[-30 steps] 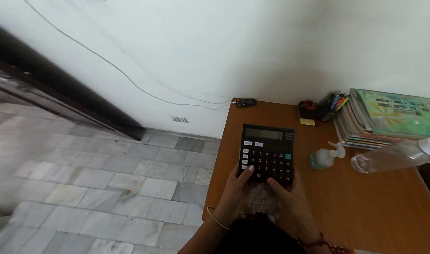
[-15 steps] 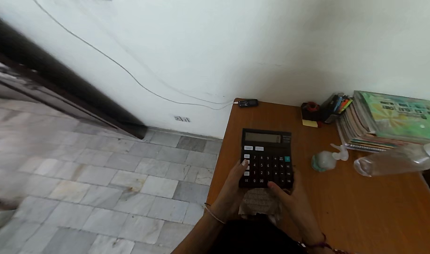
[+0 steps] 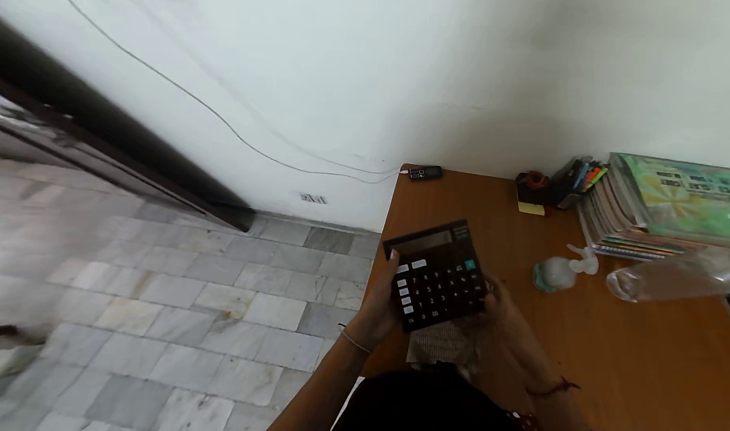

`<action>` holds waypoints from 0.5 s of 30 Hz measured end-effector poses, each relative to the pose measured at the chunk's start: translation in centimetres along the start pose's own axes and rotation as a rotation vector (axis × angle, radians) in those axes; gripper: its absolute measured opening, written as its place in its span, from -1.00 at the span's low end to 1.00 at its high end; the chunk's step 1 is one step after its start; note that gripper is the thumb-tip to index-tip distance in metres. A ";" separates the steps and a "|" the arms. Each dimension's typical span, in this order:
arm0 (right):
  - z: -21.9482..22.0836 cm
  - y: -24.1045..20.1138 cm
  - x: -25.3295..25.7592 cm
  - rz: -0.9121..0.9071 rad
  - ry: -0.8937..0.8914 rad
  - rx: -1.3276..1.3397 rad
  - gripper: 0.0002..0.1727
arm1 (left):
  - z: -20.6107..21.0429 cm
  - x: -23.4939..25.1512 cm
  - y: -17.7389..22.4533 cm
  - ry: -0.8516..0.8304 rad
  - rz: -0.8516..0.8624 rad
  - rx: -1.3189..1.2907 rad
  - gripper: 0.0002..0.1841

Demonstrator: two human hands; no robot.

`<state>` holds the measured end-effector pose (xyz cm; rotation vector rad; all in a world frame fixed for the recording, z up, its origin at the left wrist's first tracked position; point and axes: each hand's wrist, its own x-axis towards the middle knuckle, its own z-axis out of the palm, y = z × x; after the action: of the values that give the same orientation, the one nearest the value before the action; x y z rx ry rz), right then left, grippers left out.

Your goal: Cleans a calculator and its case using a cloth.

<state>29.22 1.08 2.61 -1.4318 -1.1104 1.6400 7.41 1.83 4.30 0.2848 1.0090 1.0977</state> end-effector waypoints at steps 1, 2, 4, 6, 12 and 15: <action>-0.3 0.4 0.5 0.048 0.098 0.036 -0.38 | -0.3 0.3 0.0 0.019 0.041 -0.011 -0.39; -0.8 1.0 1.1 0.096 0.221 0.055 -0.48 | -0.8 0.5 0.0 0.020 0.075 -0.014 -0.41; -2.2 2.8 1.8 0.123 0.473 0.045 -0.52 | -1.6 0.6 0.4 0.068 0.104 -0.027 -0.36; -3.6 4.1 1.9 0.062 0.741 -0.039 -0.43 | -2.3 0.6 0.9 0.125 0.108 -0.038 -0.34; -12.3 5.9 4.9 -0.267 0.914 -0.399 0.02 | -2.7 0.5 0.4 0.170 0.020 -0.044 -0.30; -10.6 -2.0 5.0 0.089 0.790 -0.357 -0.15 | -1.6 0.9 0.0 0.090 0.002 0.004 -0.32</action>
<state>38.77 8.11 2.16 -2.1179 -0.8839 0.7821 6.20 2.17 2.92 0.2413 1.0910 1.1182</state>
